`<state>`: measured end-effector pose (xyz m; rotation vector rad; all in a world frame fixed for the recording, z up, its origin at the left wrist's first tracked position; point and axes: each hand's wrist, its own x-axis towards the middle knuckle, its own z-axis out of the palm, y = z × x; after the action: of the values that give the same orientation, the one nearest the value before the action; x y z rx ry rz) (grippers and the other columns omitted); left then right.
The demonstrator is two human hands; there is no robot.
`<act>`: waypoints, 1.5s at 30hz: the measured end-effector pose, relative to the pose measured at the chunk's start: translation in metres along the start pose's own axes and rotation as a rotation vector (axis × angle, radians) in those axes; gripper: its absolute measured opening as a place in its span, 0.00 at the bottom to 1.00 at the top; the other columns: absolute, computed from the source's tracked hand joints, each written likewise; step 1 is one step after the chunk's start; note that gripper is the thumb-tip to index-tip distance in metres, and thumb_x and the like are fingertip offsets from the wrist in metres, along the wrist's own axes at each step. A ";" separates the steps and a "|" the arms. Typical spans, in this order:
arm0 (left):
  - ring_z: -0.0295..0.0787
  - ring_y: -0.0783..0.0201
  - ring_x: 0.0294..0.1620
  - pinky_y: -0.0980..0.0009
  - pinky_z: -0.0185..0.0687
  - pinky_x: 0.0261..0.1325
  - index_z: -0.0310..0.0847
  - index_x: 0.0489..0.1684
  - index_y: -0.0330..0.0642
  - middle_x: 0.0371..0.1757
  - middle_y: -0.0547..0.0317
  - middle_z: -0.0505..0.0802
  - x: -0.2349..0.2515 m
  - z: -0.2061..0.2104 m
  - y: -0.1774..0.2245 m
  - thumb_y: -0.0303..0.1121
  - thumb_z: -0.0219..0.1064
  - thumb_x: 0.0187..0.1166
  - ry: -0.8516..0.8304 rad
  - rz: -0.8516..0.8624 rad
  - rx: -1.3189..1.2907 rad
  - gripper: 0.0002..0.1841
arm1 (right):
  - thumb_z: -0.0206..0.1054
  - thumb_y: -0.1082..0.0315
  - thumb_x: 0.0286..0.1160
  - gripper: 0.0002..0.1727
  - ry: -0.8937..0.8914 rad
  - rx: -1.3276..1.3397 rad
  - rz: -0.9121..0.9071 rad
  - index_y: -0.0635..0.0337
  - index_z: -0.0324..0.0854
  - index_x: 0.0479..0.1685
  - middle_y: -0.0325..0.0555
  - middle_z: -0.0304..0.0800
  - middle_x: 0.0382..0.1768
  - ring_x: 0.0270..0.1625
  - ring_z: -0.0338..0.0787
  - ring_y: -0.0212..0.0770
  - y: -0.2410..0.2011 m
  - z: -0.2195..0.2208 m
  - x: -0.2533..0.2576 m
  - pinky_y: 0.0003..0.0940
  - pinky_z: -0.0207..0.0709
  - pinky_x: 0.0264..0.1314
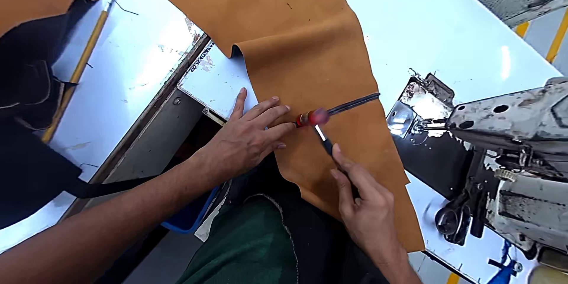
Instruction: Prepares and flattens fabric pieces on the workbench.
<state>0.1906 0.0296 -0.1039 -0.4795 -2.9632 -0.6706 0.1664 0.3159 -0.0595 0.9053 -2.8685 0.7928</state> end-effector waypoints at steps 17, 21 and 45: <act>0.61 0.42 0.92 0.21 0.39 0.87 0.83 0.74 0.63 0.85 0.54 0.78 -0.026 -0.007 -0.009 0.53 0.54 0.90 0.006 -0.016 0.003 0.21 | 0.60 0.63 0.86 0.22 -0.042 0.055 -0.076 0.42 0.83 0.76 0.39 0.93 0.46 0.36 0.90 0.31 -0.004 -0.003 0.003 0.31 0.84 0.31; 0.61 0.42 0.91 0.21 0.39 0.87 0.85 0.72 0.61 0.84 0.53 0.78 -0.031 -0.007 -0.011 0.53 0.56 0.89 0.010 -0.015 -0.026 0.21 | 0.60 0.64 0.86 0.23 -0.065 0.054 -0.100 0.43 0.82 0.77 0.42 0.92 0.44 0.36 0.90 0.35 -0.006 0.006 0.000 0.33 0.84 0.30; 0.62 0.48 0.92 0.30 0.41 0.92 0.89 0.62 0.51 0.85 0.53 0.79 -0.046 -0.013 -0.035 0.48 0.57 0.90 0.022 0.105 -0.165 0.19 | 0.60 0.63 0.86 0.22 -0.121 0.047 -0.142 0.40 0.84 0.76 0.38 0.94 0.46 0.38 0.91 0.33 -0.016 -0.003 0.007 0.32 0.84 0.31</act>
<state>0.2232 -0.0186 -0.1124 -0.6304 -2.8518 -0.9061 0.1693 0.3024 -0.0478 1.1863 -2.8556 0.8222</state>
